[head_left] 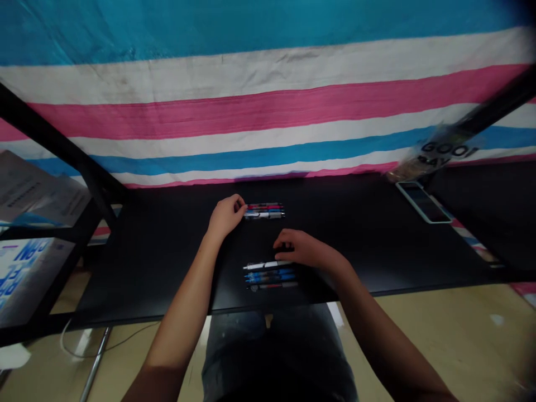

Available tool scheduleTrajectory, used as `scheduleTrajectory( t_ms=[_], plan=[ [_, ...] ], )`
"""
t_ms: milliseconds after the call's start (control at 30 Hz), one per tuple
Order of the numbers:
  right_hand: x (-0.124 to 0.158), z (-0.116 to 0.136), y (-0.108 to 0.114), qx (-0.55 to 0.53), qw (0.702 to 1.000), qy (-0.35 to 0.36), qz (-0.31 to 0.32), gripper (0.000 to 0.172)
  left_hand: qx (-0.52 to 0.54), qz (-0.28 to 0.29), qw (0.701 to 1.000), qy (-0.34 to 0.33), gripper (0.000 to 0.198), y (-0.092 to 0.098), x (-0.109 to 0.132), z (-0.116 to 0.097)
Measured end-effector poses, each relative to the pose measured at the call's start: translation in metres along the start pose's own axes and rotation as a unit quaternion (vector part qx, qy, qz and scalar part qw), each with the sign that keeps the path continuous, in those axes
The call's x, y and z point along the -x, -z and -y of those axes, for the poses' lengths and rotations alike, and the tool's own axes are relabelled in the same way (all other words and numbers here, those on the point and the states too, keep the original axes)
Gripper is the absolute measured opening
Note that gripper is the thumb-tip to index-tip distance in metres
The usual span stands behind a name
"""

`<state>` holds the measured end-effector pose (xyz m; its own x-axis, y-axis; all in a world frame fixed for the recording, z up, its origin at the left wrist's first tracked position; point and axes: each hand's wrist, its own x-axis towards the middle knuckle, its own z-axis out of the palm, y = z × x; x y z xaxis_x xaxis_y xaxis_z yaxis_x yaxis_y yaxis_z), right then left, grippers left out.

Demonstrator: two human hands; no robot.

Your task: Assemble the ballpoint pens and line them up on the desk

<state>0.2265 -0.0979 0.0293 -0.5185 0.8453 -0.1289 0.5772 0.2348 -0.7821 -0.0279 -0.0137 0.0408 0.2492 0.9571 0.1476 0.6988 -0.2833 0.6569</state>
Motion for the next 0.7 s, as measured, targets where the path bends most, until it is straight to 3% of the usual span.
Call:
scheduleTrajectory(
  t_ms=[100,200,367,600,700],
  plan=[
    [0.014,0.007,-0.005,0.035,0.999,0.012,0.026,0.005,0.017,-0.021,1.0,0.0,0.01,-0.001,0.0,0.0],
    [0.018,0.011,-0.011,0.063,0.997,0.034,0.027,0.007,0.02,-0.028,0.999,-0.006,0.012,-0.001,0.001,-0.001],
    [0.011,0.01,-0.023,0.109,0.99,0.081,-0.039,0.011,0.036,-0.03,0.998,-0.031,0.014,-0.001,0.002,-0.006],
    [-0.027,0.002,-0.004,0.011,0.992,0.067,-0.11,0.004,0.049,0.075,0.987,-0.137,0.023,-0.004,0.012,-0.028],
    [-0.047,-0.002,0.006,-0.067,0.983,0.067,-0.16,0.015,0.018,0.106,0.982,-0.159,0.024,-0.004,0.014,-0.031]
  ],
)
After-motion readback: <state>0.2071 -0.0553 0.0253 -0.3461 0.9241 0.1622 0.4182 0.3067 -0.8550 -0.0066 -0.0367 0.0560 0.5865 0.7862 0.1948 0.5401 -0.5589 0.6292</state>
